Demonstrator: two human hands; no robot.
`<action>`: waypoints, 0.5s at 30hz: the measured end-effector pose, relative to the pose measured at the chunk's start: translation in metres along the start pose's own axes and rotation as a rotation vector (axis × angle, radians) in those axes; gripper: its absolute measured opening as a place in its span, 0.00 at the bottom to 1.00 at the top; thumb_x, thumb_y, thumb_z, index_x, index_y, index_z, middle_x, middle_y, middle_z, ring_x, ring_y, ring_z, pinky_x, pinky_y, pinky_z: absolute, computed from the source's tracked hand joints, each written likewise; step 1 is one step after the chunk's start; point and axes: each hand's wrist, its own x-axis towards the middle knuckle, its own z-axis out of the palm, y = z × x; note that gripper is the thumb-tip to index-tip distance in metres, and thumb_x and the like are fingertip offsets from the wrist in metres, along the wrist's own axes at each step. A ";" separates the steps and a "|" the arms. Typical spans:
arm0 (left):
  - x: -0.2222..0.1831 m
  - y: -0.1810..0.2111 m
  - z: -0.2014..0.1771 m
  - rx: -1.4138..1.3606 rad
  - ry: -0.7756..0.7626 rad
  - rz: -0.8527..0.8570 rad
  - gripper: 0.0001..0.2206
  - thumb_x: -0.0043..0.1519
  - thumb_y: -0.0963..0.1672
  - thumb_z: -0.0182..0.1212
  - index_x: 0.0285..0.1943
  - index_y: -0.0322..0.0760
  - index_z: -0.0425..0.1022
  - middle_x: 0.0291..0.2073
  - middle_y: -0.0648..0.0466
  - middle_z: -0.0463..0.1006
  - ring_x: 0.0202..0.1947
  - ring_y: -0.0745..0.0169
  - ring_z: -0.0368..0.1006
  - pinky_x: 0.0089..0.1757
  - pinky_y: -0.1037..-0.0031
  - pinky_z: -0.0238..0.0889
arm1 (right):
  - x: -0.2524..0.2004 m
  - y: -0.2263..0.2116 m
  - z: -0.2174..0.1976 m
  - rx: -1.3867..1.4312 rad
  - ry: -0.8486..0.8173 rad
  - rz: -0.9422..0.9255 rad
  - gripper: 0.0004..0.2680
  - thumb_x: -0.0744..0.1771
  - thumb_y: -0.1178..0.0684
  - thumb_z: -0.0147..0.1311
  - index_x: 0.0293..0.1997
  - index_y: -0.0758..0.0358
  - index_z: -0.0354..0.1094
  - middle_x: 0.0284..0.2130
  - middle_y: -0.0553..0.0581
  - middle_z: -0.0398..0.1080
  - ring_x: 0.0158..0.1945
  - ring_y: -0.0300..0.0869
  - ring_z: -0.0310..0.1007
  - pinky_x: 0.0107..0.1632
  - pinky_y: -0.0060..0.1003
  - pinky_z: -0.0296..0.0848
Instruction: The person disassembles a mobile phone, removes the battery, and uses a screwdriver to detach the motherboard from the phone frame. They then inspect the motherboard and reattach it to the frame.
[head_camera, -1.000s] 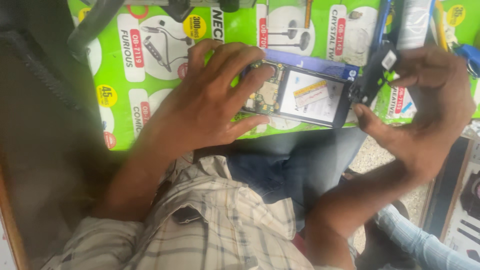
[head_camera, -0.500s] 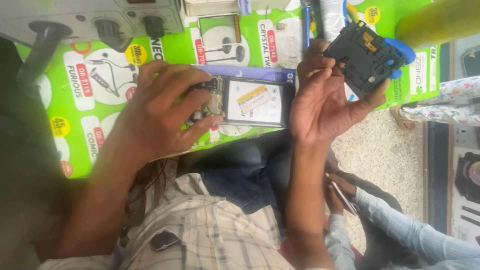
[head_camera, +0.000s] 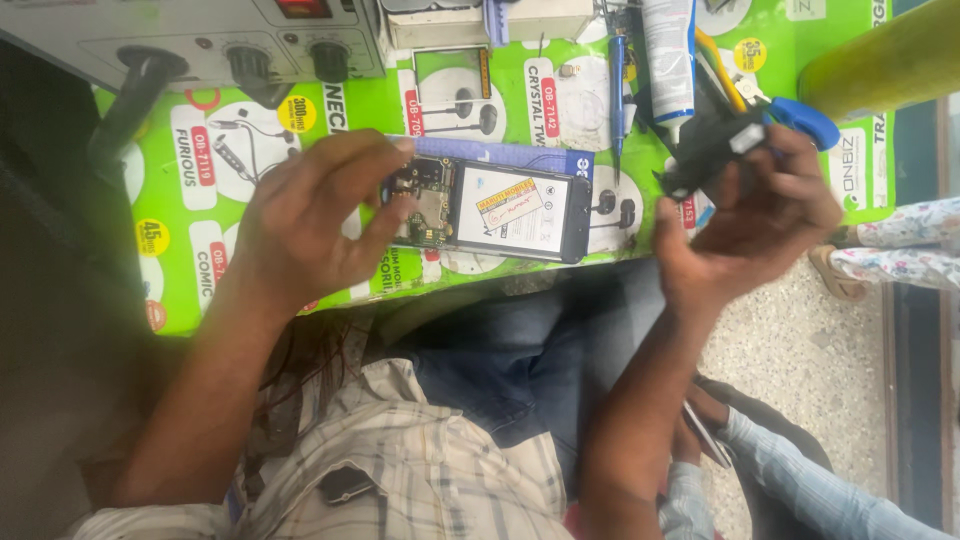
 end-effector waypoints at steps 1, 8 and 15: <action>-0.003 -0.001 -0.001 0.074 0.036 0.021 0.15 0.69 0.39 0.67 0.64 0.35 0.74 0.57 0.50 0.77 0.35 0.63 0.77 0.38 0.73 0.70 | 0.001 0.001 -0.008 0.002 0.038 0.003 0.27 0.65 0.62 0.71 0.64 0.51 0.52 0.63 0.59 0.64 0.63 0.41 0.69 0.65 0.34 0.77; -0.014 -0.006 -0.006 0.207 0.207 0.037 0.21 0.59 0.31 0.52 0.58 0.30 0.82 0.46 0.45 0.86 0.22 0.67 0.73 0.24 0.77 0.62 | -0.002 0.007 -0.035 0.142 0.164 0.082 0.30 0.67 0.63 0.72 0.67 0.47 0.47 0.63 0.60 0.66 0.60 0.41 0.70 0.67 0.35 0.76; -0.013 -0.009 -0.006 0.085 0.325 0.048 0.16 0.56 0.31 0.49 0.45 0.28 0.82 0.35 0.48 0.85 0.27 0.60 0.80 0.29 0.73 0.70 | 0.003 -0.017 -0.004 -0.124 -0.089 0.135 0.28 0.70 0.63 0.72 0.67 0.50 0.47 0.64 0.60 0.62 0.63 0.41 0.67 0.63 0.32 0.72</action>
